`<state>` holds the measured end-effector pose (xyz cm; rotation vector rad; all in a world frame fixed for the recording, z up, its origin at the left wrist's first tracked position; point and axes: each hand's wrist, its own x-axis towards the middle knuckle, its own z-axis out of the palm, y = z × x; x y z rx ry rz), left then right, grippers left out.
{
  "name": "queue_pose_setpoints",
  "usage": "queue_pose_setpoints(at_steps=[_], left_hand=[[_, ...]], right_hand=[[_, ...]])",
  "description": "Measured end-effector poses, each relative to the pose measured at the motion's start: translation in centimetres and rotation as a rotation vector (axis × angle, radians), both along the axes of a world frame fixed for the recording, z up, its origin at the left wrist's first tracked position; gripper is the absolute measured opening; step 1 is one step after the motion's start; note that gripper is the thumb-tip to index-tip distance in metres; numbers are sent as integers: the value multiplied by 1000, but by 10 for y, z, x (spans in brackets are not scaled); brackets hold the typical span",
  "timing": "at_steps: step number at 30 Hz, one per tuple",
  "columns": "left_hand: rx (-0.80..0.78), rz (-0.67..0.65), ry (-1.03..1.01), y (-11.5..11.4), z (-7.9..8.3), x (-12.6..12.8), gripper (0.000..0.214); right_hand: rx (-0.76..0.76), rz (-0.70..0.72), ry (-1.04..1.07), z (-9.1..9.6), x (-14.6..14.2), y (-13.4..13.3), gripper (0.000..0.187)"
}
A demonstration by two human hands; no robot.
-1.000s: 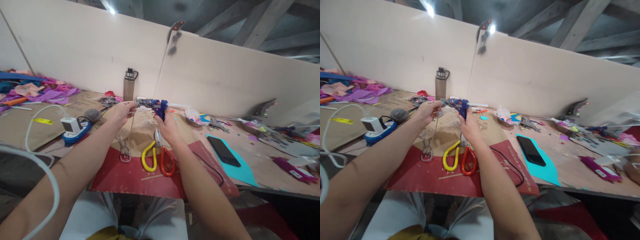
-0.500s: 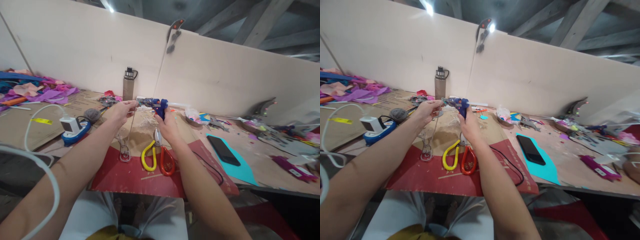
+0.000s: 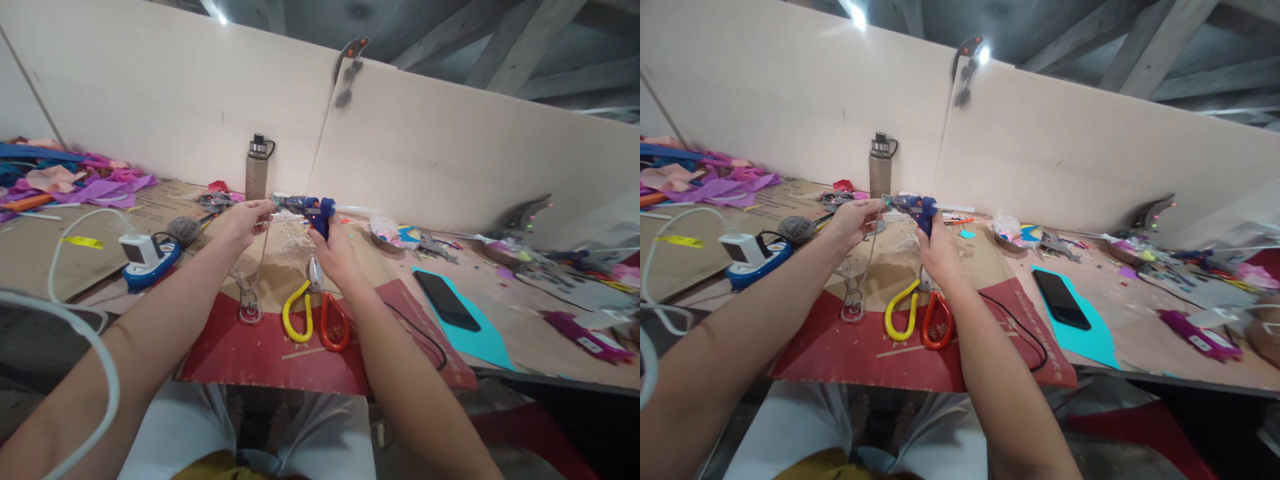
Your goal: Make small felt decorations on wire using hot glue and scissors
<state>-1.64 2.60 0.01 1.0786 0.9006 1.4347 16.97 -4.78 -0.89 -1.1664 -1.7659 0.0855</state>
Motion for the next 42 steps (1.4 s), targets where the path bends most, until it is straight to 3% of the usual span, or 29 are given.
queue_pose_setpoints(at_steps=[33, 42], left_hand=[[1, -33, 34, 1, -1, 1, 22], [-14, 3, -48, 1, 0, -1, 22]], right_hand=[[-28, -46, 22, -4, 1, 4, 44], [-42, -20, 62, -7, 4, 5, 35]])
